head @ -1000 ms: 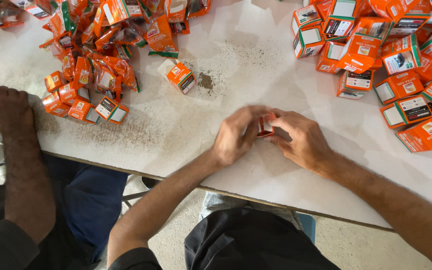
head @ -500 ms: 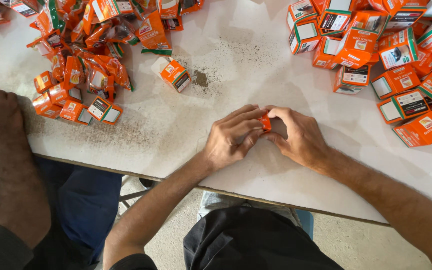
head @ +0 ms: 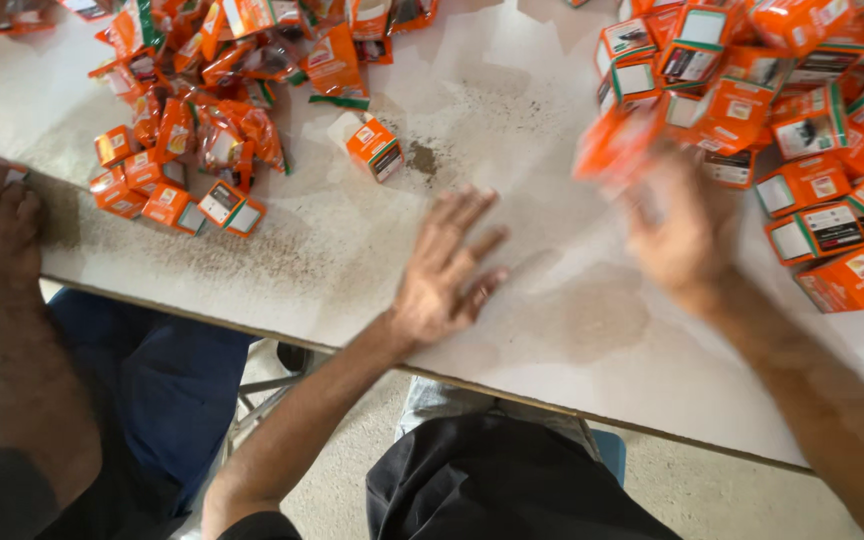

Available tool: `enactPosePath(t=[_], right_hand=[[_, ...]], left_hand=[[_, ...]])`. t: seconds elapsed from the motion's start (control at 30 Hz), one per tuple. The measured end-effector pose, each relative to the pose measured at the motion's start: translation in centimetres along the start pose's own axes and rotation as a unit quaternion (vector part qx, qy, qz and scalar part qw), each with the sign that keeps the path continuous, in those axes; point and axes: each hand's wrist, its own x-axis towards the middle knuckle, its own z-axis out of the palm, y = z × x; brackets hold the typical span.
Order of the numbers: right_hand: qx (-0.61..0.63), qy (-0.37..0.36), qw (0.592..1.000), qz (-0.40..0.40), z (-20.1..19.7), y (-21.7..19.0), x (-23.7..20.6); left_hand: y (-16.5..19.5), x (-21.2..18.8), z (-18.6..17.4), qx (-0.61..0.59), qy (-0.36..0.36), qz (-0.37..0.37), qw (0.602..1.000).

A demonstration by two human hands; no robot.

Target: The person picks up plastic-wrapped items from a pile on the table, places them into small orange cardboard boxes, folds the box flaps closed, and tosses the finished boxes onto a growing pile of packed boxes on the table.

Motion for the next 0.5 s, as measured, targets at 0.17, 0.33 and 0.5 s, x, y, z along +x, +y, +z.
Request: enactPosePath(t=[0.17,0.33,0.5], right_hand=[[-0.159,0.001,0.987,-0.035,-0.3,0.2,0.3],[0.164,-0.148,0.969,0.112,5.2,-1.9,-3.0],[0.433,-0.138,0.854,0.252,6.3,-2.3,-2.8]], left_hand=[[-5.9,2.2,-3.2,0.166,0.074,-0.214,0.960],[-6.6,3.1,-0.8,-0.108,-0.008,-0.292,0.950],[-6.1,2.3,2.9,-0.103,-0.143,0.046,0.983]])
